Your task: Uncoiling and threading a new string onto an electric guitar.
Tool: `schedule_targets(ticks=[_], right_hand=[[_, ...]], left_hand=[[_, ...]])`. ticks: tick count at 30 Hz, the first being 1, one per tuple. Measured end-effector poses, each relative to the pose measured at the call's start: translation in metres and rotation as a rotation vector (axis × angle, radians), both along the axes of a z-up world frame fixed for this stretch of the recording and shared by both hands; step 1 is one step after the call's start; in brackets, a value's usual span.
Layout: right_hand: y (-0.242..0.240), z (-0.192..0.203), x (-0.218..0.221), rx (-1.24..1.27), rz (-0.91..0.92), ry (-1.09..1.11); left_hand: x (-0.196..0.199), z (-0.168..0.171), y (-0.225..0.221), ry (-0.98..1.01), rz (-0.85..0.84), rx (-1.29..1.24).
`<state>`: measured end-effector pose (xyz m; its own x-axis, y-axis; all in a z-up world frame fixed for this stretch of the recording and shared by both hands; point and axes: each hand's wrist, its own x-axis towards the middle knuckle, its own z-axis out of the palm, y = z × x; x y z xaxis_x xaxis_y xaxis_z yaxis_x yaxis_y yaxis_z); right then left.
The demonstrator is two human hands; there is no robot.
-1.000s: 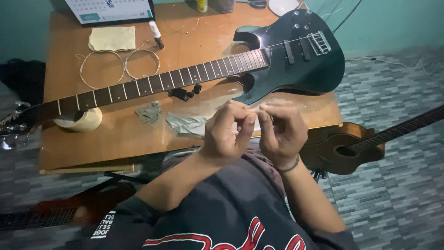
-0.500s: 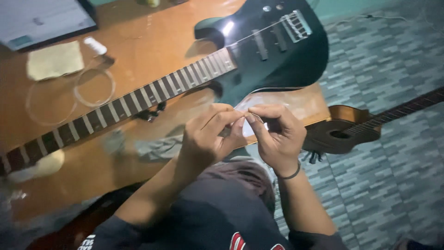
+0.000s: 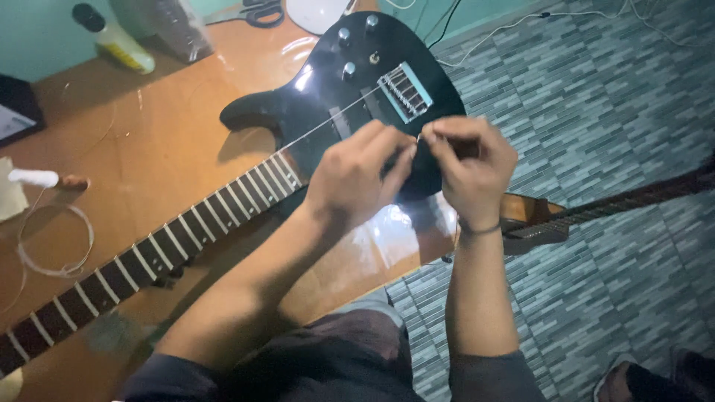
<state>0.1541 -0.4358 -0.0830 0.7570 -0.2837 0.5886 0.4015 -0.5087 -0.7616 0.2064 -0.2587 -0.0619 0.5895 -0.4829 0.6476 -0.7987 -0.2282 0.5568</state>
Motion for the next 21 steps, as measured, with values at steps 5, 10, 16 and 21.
schedule_targets(ticks=[5,10,16,21], right_hand=[[-0.039,-0.017,0.067,-0.071,-0.078,0.153],[-0.059,-0.052,0.103,-0.124,-0.225,0.436],[-0.048,-0.050,0.108,-0.196,-0.168,0.412],[-0.044,-0.051,0.110,-0.221,-0.115,0.399]], left_hand=[[0.060,-0.023,-0.021,0.279,-0.019,0.278],[0.082,-0.060,-0.037,0.017,0.237,0.413],[0.087,-0.076,-0.040,0.036,0.218,0.402],[0.089,-0.084,-0.040,0.025,0.227,0.387]])
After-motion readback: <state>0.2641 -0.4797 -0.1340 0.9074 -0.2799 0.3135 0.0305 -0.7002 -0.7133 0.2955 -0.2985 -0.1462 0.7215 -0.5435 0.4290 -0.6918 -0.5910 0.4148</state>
